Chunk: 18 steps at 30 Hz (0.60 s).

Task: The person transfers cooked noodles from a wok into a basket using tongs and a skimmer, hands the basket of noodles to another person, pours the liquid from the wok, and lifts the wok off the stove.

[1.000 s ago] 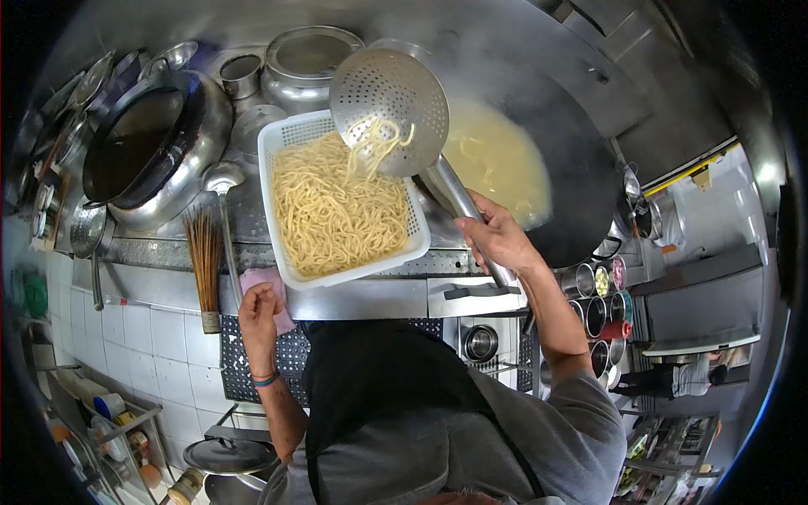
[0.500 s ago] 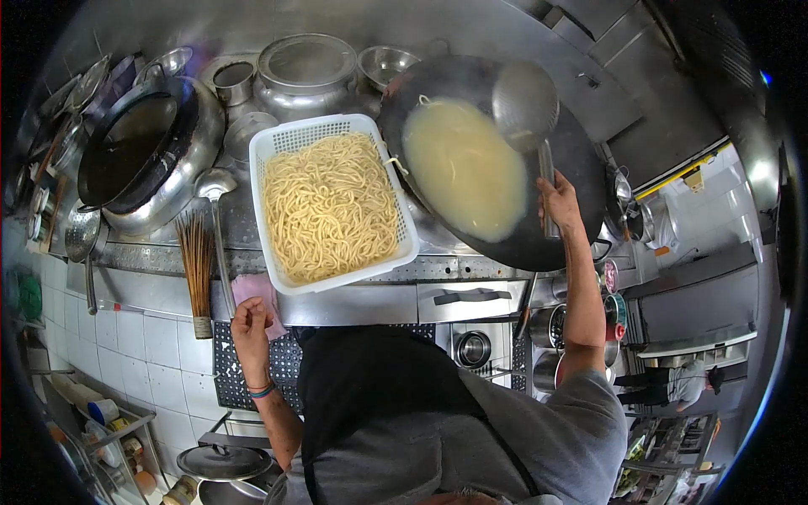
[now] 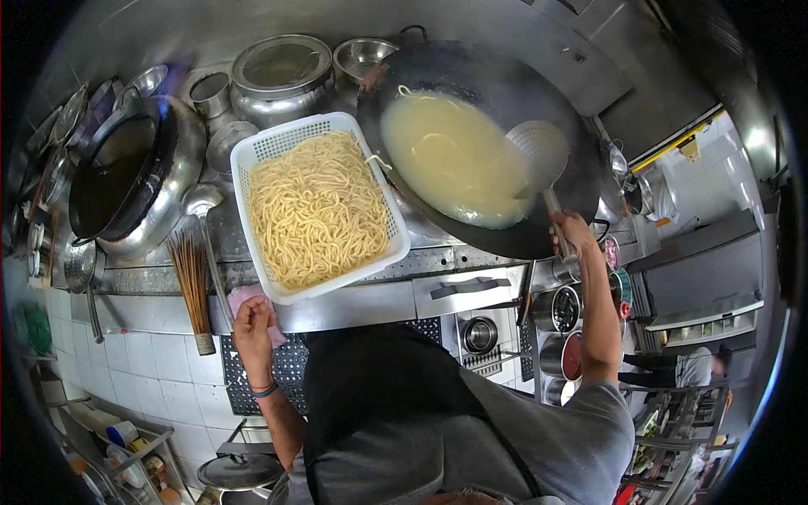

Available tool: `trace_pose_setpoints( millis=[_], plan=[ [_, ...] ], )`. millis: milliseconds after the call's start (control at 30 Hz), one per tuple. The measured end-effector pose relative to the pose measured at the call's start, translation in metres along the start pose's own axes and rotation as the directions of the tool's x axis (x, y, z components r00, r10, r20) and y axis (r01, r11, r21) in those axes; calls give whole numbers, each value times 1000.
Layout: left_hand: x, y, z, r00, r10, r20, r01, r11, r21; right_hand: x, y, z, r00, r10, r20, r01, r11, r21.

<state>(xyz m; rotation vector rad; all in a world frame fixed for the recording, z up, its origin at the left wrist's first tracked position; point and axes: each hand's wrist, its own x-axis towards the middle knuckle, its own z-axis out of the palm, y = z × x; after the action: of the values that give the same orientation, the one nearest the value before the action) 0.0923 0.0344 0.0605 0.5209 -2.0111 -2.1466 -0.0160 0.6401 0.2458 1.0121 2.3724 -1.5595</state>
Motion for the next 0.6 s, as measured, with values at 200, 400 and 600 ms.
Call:
trace_pose_setpoints(
  millis=[200,400,600],
  plan=[
    [7,5,0,1000,7,18,-6,1000,-18,-46,3,20,901,264,344,-381,861,337],
    [8,-2,-2,998,-28,48,28,1000,1,-37,4,45,765,247,595,-550,730,405],
    [10,6,0,998,7,61,-2,997,-76,3,-4,83,801,185,570,-439,827,350]
  ],
)
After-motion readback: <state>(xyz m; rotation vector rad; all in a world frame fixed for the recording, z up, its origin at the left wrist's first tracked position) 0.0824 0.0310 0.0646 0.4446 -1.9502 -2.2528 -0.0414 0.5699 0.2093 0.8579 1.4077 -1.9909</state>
